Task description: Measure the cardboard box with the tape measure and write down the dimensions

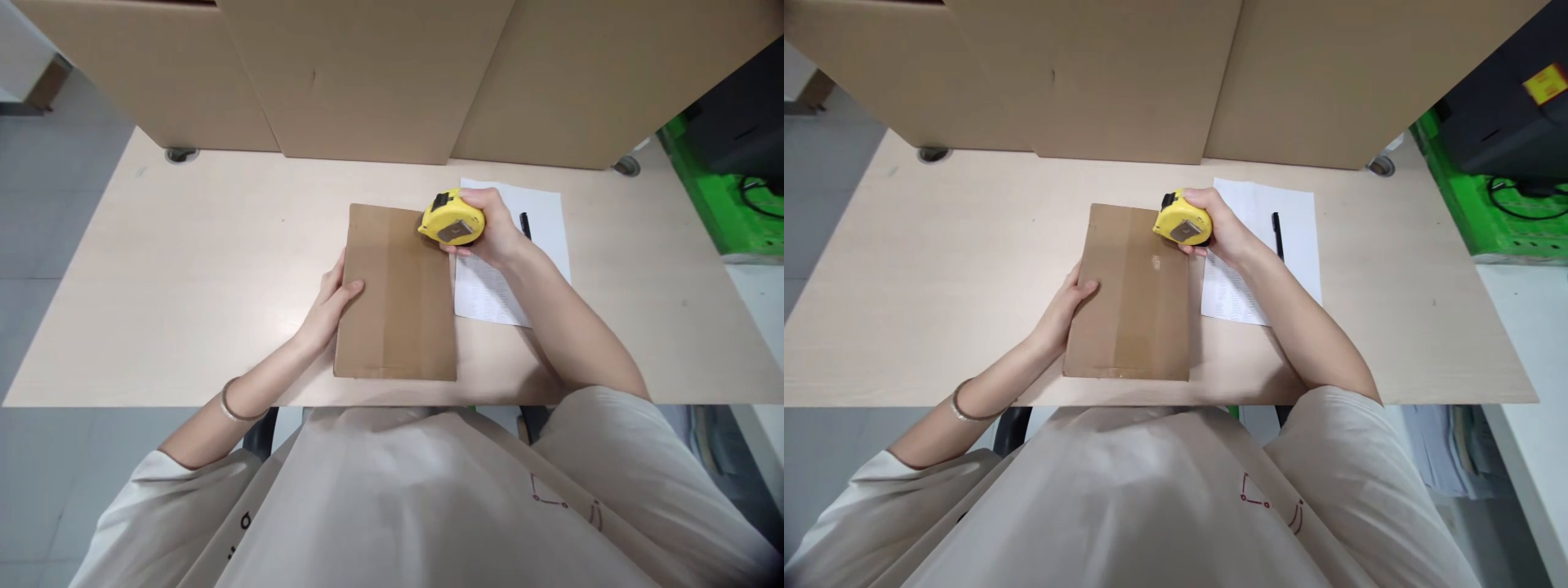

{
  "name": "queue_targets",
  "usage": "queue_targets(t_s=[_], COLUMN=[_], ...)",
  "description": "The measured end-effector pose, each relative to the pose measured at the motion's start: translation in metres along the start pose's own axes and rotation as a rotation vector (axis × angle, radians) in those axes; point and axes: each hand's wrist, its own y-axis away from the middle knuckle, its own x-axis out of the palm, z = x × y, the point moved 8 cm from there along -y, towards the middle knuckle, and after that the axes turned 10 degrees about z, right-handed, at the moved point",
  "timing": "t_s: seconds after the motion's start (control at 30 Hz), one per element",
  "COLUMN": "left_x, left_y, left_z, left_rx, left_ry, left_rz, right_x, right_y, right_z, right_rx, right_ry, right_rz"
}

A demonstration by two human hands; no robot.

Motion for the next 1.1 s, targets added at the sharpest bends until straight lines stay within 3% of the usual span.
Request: queue_targets(t_s=[0.2,0.33,0.43,0.53,0.63,0.73,0.87,1.1], left_x=[-0.006,0.0,-0.005,-0.024,-0.037,-0.034,-0.024,-0.022], left_y=[0.005,0.001,-0.022,-0.067,-0.112,-0.138,-0.136,-0.134], left_z=[0.009,0.014,0.027,0.035,0.031,0.031,0.028,0.021], left_rx=[-0.06,-0.002,0.044,0.155,0.326,0.34,0.293,0.241], left_ry=[-0.1,-0.151,-0.036,0.074,0.092,0.179,0.245,0.219], left_rz=[0.011,0.03,0.008,-0.07,-0.072,0.023,0.104,0.07], right_x=[0.006,0.03,0.056,0.066,0.068,0.07,0.064,0.038], right_y=[-0.004,-0.021,-0.043,-0.066,-0.081,-0.088,-0.083,-0.057], right_z=[0.012,0.037,0.057,0.06,0.056,0.051,0.053,0.058], right_rx=[-0.075,-0.061,-0.064,-0.011,0.039,0.082,0.126,0.211], right_ry=[0.01,0.086,0.16,0.195,0.244,0.303,0.337,0.372], right_rz=[0.044,0.111,0.166,0.096,0.036,0.044,0.036,-0.041])
